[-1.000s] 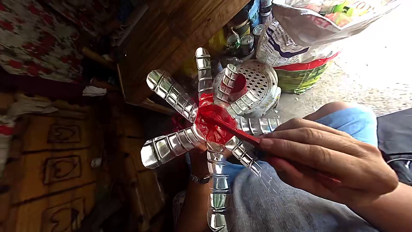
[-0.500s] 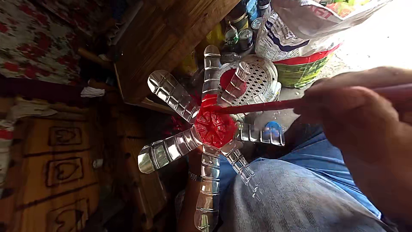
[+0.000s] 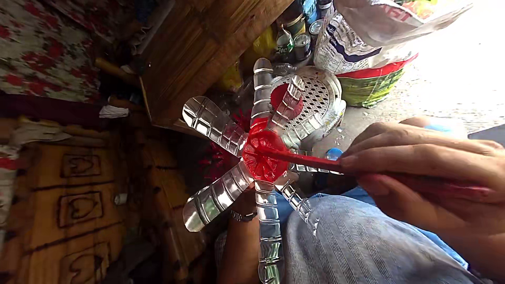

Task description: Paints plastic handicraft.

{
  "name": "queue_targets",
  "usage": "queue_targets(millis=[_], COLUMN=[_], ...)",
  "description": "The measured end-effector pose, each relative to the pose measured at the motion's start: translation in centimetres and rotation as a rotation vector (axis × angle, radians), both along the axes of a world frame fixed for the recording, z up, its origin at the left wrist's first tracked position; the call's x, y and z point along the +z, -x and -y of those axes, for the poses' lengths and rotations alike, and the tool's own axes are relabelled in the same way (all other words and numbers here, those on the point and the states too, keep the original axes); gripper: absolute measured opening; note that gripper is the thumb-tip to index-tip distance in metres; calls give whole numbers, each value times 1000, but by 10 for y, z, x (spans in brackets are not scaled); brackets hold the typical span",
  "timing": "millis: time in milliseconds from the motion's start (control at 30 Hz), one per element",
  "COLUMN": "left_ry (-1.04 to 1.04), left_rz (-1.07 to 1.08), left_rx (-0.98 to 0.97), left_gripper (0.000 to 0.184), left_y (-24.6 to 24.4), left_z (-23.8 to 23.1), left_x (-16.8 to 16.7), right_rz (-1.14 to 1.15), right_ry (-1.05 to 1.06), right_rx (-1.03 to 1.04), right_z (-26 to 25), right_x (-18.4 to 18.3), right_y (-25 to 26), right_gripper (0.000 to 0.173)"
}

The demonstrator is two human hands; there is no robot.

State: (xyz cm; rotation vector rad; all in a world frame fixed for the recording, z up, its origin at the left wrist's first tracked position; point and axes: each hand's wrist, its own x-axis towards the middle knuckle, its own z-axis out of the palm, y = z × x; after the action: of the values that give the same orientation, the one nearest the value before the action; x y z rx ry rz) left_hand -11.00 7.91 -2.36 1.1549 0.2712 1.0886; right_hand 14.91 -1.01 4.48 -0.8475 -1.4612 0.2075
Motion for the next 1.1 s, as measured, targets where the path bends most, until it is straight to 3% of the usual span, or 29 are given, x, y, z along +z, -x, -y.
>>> queue_targets(millis=[133, 333, 467, 733, 900, 967, 1100], left_ry=[-127, -90, -20, -28, 2, 39, 202], left_rz=[-104, -141, -131, -124, -188, -122, 93], left_rx=[-132, 180, 140, 54, 153, 142, 63], left_gripper=[27, 18, 16, 19, 18, 24, 22], left_y=[-1, -5, -1, -8, -6, -1, -25], left_z=[-5, -5, -5, -7, -9, -15, -11], left_x=[12, 7, -6, 3, 1, -11, 2], right_rz=[-36, -52, 30, 11, -3, -72, -147], right_ry=[-2, -2, -17, -25, 5, 15, 56], right_rx=[-17, -18, 18, 27, 49, 34, -36], right_z=[-4, -4, -8, -14, -14, -10, -13], right_x=[4, 5, 7, 7, 4, 1, -8], right_y=[-3, -4, -3, -7, -11, -14, -24], right_gripper=[16, 16, 16, 15, 15, 14, 16])
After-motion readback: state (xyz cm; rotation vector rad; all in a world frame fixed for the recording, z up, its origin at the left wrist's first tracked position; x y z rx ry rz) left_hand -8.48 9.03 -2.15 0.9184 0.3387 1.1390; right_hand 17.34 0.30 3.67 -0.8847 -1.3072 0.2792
